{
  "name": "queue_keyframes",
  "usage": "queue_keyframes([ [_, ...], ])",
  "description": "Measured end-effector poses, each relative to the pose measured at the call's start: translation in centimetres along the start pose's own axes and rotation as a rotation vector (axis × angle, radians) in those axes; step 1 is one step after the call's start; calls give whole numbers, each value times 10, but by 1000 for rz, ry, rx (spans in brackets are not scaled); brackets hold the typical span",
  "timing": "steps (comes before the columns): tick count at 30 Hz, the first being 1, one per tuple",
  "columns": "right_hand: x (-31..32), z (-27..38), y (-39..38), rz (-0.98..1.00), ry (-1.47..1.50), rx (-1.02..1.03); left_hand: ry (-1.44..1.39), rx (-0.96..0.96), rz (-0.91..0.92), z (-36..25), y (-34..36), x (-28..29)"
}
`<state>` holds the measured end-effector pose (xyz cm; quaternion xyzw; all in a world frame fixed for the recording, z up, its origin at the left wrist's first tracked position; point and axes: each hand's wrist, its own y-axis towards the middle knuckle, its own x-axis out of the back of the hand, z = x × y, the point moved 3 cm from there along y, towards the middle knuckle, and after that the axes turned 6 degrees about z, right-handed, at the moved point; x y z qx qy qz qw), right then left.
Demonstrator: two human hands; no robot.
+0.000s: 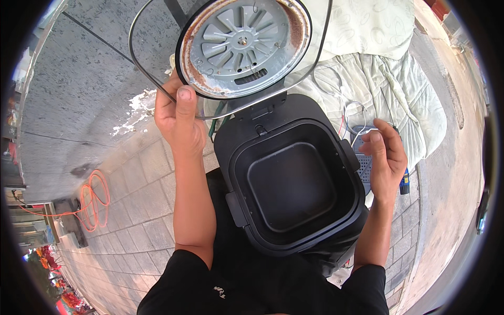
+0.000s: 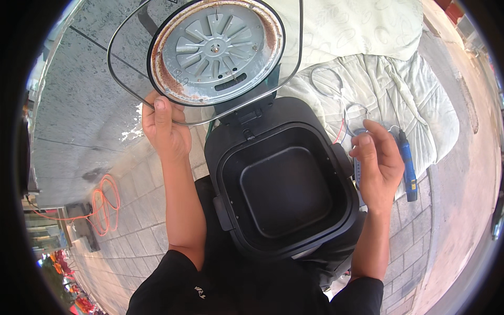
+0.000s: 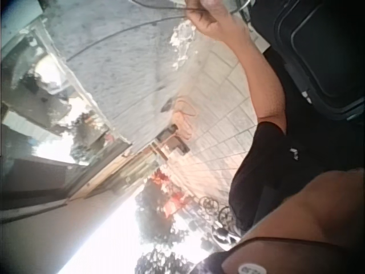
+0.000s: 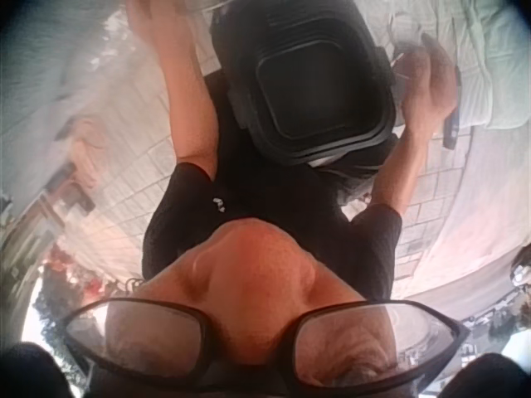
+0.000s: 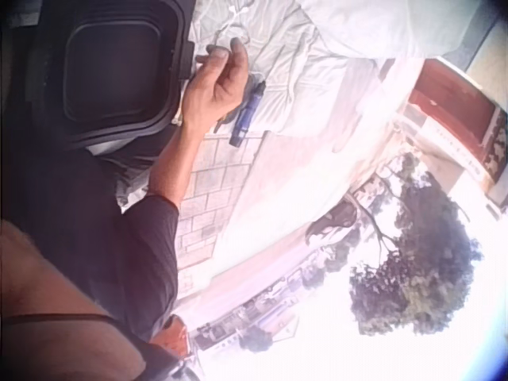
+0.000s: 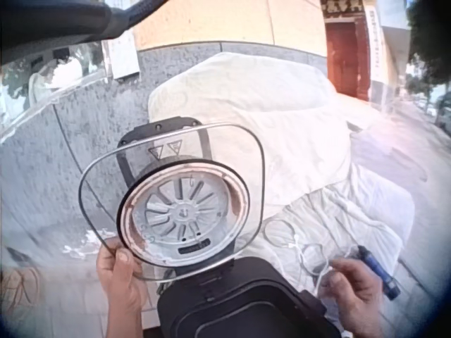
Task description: The person disassembles a circular appliance component, uses a screwdriver and pliers to adjust internal parts, and connects wires to the unit. The person works on a tiled sidewalk with tools and parts laid out nearby.
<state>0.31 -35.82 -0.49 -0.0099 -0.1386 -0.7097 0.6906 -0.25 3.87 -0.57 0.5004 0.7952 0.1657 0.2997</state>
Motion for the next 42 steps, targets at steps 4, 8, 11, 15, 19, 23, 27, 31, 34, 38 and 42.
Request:
queue_keyframes([
  [4, 42, -62, -30, -328, 235, -6, -15, 12, -1, 0, -4, 4],
  [8, 48, -95, -46, -423, 383, -108, -63, 57, 14, 1, -6, 5],
  [11, 43, -100, -44, -438, 398, -119, -71, 60, 107, 1, -6, 6],
  [15, 38, -105, -35, -426, 430, -89, -72, 48, 153, 4, -8, 10],
  [19, 37, -110, -39, -440, 400, -127, -55, 53, 159, 3, -9, 6],
  [23, 35, -116, -42, -439, 424, -121, -80, 49, 190, 5, -12, 13],
  [27, 32, -117, -51, -449, 430, -100, -69, 48, 175, 5, -14, 8],
  [31, 27, -110, -51, -448, 428, -101, -106, 34, 193, 8, -12, 6],
  [34, 28, -112, -51, -451, 437, -121, -101, 36, 178, 8, -13, 4],
  [38, 27, -117, -51, -460, 424, -156, -78, 36, 175, 7, -13, 4],
  [42, 24, -118, -49, -436, 404, -155, -146, 1, 270, 11, -14, 15],
])
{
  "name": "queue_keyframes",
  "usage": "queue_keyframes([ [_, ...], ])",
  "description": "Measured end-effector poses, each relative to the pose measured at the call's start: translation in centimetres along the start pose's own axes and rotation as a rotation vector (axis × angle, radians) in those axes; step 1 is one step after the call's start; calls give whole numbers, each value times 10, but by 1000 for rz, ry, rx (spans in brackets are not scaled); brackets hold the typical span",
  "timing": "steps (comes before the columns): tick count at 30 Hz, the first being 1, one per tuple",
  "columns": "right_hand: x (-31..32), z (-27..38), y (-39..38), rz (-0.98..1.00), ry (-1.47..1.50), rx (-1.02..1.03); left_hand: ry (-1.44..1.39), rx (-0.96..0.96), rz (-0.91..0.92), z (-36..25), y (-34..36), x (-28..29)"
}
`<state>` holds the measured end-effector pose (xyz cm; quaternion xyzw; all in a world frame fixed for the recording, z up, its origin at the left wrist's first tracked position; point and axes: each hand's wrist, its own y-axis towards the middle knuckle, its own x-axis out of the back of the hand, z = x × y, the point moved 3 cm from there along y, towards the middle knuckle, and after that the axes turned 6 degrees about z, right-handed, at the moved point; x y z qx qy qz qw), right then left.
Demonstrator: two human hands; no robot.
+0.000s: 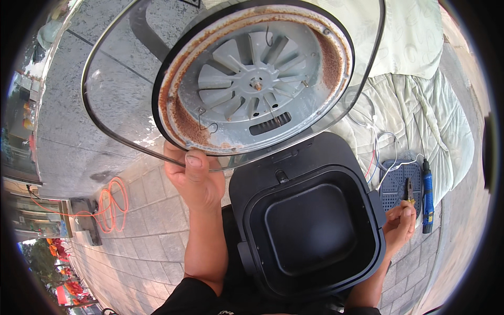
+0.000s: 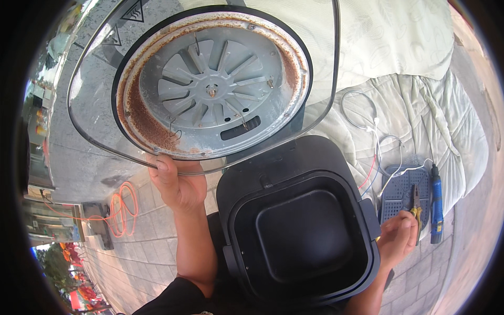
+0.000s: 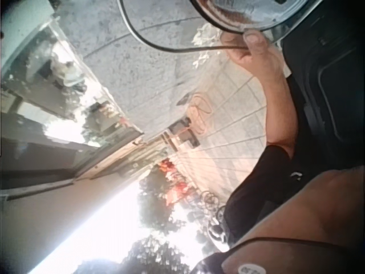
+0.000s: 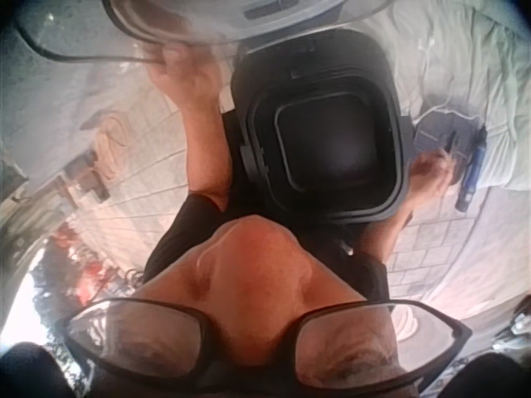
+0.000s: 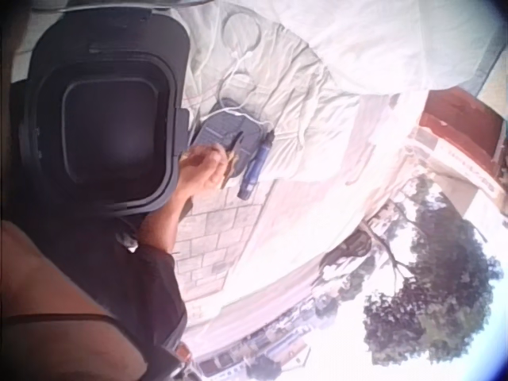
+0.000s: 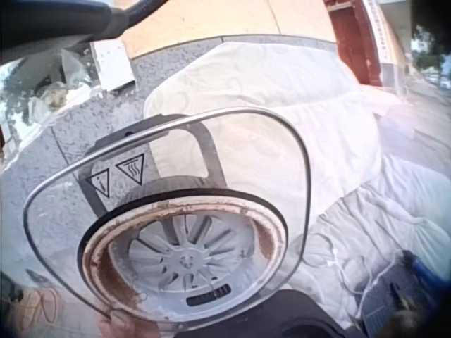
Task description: The person disassembles a circular appliance component, uses a screwdriver and pliers to adjust internal parts, and connects wires to the unit. The person works on a tiled sidewalk with tools and parts laid out nearby.
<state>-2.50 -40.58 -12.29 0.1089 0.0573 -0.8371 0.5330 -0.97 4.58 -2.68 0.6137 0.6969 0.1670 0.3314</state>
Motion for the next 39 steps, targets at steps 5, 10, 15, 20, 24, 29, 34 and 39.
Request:
queue_keyframes([
  [5, -5, 2, -4, -41, -67, 20, 9, 41, -139, 0, -7, -8],
  [10, 2, -1, -6, -70, -90, 21, -88, 93, -426, 1, -8, -19],
  [15, -3, 3, -6, -22, -74, 50, -26, 53, -126, 5, -8, -7],
  [20, -4, 2, -4, -11, -69, 69, -37, 56, -160, 6, -6, -8],
  [24, -3, 0, -4, -9, -60, 54, -56, 50, -192, 5, -4, -11],
  [29, -7, -1, -3, -3, -61, 63, -48, 42, -199, 6, -7, -7],
  [34, -1, -2, -6, 20, -34, 40, -40, 60, -216, 3, -7, -11],
  [39, -7, -4, -2, -4, -27, 28, 4, 92, -222, 3, -7, -7],
])
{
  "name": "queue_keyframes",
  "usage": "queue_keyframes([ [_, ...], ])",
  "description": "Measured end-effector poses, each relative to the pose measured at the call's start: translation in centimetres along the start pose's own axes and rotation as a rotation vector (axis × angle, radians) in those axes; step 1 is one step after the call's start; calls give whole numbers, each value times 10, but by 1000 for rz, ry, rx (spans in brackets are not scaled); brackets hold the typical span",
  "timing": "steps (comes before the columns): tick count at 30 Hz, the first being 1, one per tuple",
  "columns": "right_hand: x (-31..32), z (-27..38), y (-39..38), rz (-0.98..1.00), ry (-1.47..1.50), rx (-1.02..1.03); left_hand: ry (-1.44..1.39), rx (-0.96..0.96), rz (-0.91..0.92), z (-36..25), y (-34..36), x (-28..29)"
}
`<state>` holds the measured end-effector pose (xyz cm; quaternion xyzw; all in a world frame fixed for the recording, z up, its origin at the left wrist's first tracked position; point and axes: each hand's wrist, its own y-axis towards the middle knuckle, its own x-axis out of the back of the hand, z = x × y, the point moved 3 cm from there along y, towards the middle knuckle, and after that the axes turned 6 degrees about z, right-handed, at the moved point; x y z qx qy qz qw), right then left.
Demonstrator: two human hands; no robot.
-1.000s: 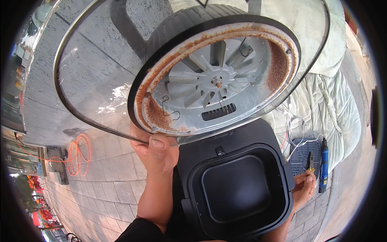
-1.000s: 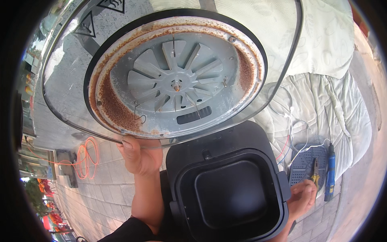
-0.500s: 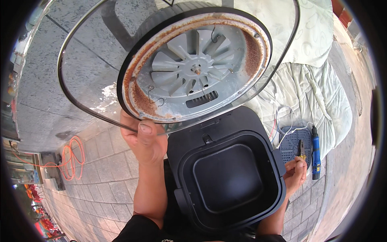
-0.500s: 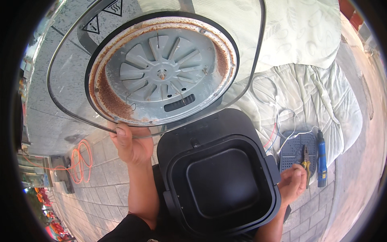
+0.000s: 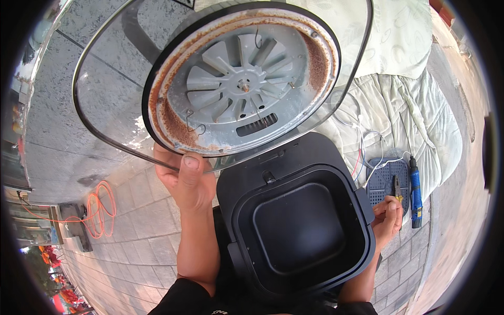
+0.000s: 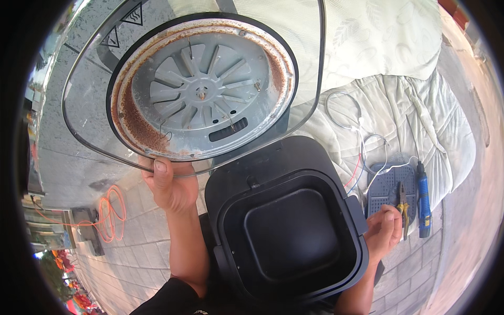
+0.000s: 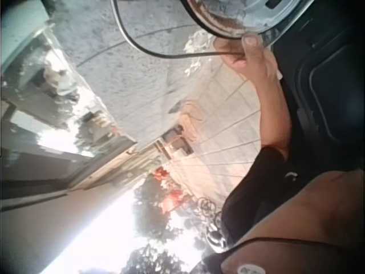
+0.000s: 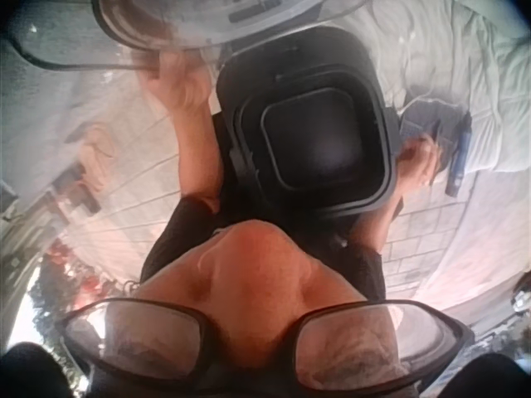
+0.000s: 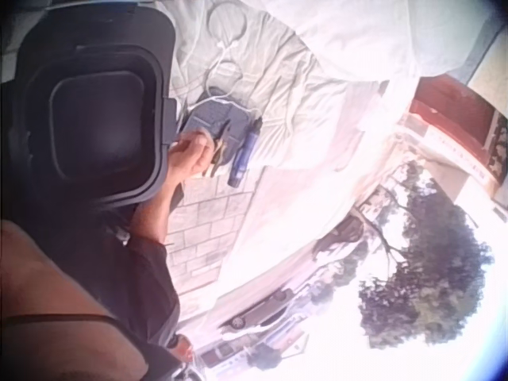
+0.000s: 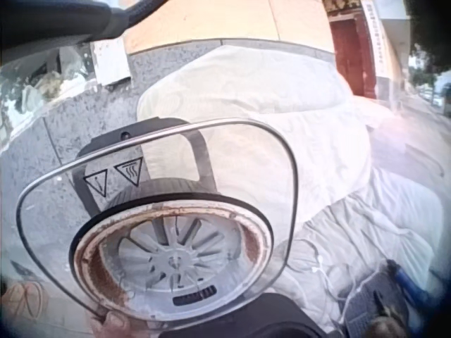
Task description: The person disassembles a circular appliance component, uses a screwdriver and pliers to adjust internal parts, and connects wires to the unit. The person works on a tiled sidewalk with tools and parts laid out nearby.
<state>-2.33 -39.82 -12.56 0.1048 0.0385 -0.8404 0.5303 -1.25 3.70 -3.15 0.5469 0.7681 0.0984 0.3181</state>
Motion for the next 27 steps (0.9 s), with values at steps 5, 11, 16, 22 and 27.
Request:
queue_keyframes([
  [5, -3, -1, 3, 39, -1, -27, 27, 6, -29, -4, 6, -12],
  [11, -8, -1, 6, 75, -14, -71, -9, -33, -9, -1, 11, -9],
  [16, -15, 7, 1, 81, -52, -47, 26, -75, -5, -3, 18, -21],
  [22, -7, 20, 4, 180, -53, 74, 25, -105, 19, 3, 27, -14],
  [27, 52, 55, -13, -77, -37, 170, 76, -67, -10, 5, 30, 4],
])
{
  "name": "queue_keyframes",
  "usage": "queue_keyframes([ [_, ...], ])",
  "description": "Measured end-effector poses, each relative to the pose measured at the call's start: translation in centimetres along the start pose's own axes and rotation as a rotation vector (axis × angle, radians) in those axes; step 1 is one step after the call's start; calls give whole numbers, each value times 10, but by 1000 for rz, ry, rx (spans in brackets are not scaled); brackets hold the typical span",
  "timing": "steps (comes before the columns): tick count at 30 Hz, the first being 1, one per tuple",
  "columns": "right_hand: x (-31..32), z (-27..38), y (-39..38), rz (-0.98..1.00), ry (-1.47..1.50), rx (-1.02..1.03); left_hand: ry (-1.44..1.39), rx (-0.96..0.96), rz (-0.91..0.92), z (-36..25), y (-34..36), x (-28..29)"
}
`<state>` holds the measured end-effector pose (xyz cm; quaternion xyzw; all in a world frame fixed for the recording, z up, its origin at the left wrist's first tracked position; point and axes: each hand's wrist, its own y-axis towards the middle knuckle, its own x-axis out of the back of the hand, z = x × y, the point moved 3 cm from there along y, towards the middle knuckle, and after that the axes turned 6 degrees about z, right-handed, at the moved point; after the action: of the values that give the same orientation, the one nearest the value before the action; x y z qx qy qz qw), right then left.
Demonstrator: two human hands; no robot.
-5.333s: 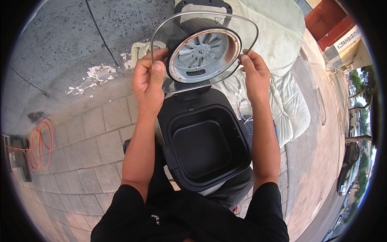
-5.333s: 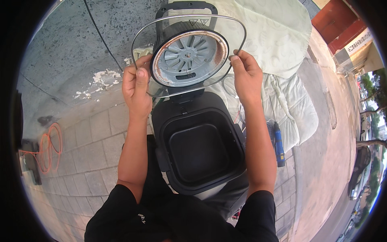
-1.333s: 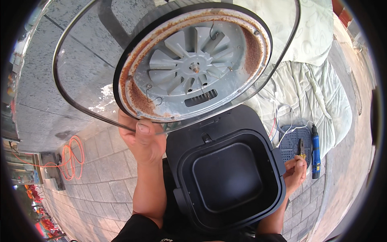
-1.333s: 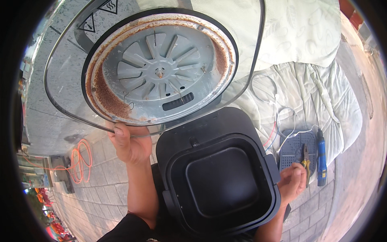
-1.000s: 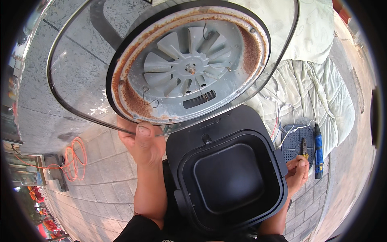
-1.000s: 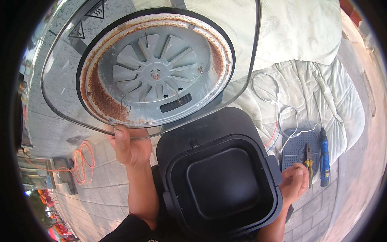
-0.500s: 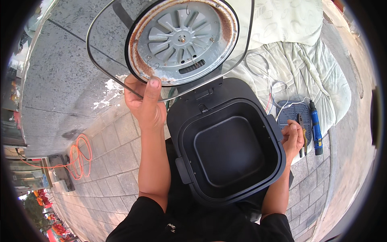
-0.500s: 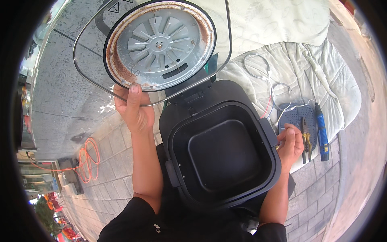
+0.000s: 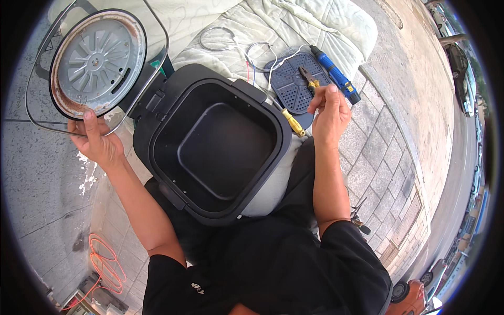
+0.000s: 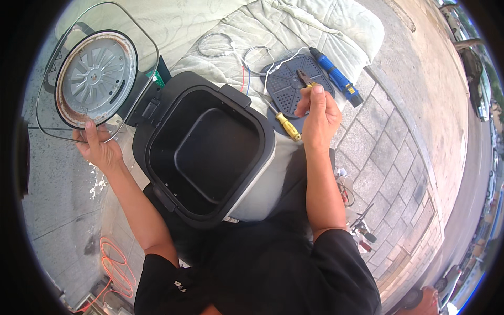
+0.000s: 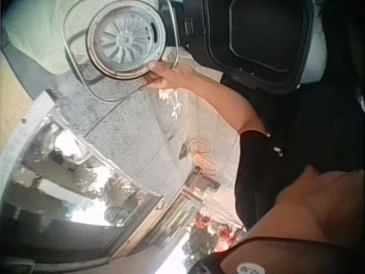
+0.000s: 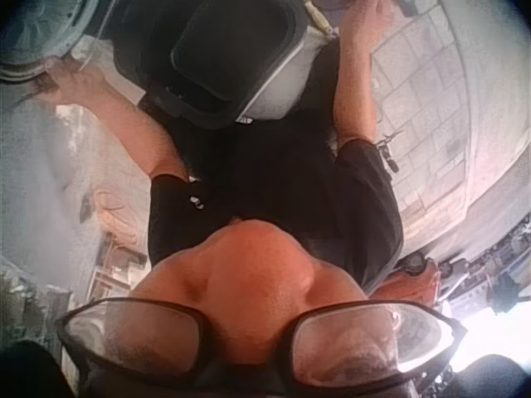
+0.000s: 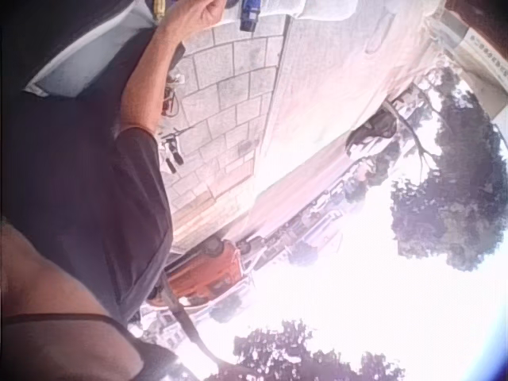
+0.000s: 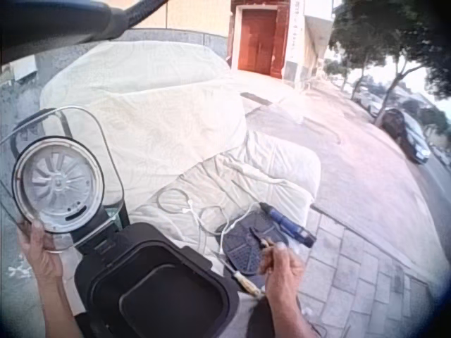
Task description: The person disassembles a circular appliance component, uses a screwdriver and pliers to adjust internal parts, and connects wires to the unit. The person works on a tiled sidewalk with tools and parts laid out nearby.
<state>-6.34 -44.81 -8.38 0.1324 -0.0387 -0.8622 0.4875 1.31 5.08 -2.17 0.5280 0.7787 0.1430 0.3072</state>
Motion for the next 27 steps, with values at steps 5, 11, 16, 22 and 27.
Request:
queue_keyframes([
  [5, 93, 12, -30, -200, -201, -129, 51, -1, 38, 5, -3, 5],
  [11, 138, -4, -49, -179, -332, -409, 143, -4, 16, 0, -14, 12],
  [16, 148, -16, -42, -67, -376, -481, 215, 49, -56, -17, -37, 31],
  [22, 126, -21, 5, 179, -563, -451, 464, 206, -119, -58, -92, 49],
  [27, 72, -41, 52, 455, -819, -268, 759, 412, -26, -87, -147, 63],
])
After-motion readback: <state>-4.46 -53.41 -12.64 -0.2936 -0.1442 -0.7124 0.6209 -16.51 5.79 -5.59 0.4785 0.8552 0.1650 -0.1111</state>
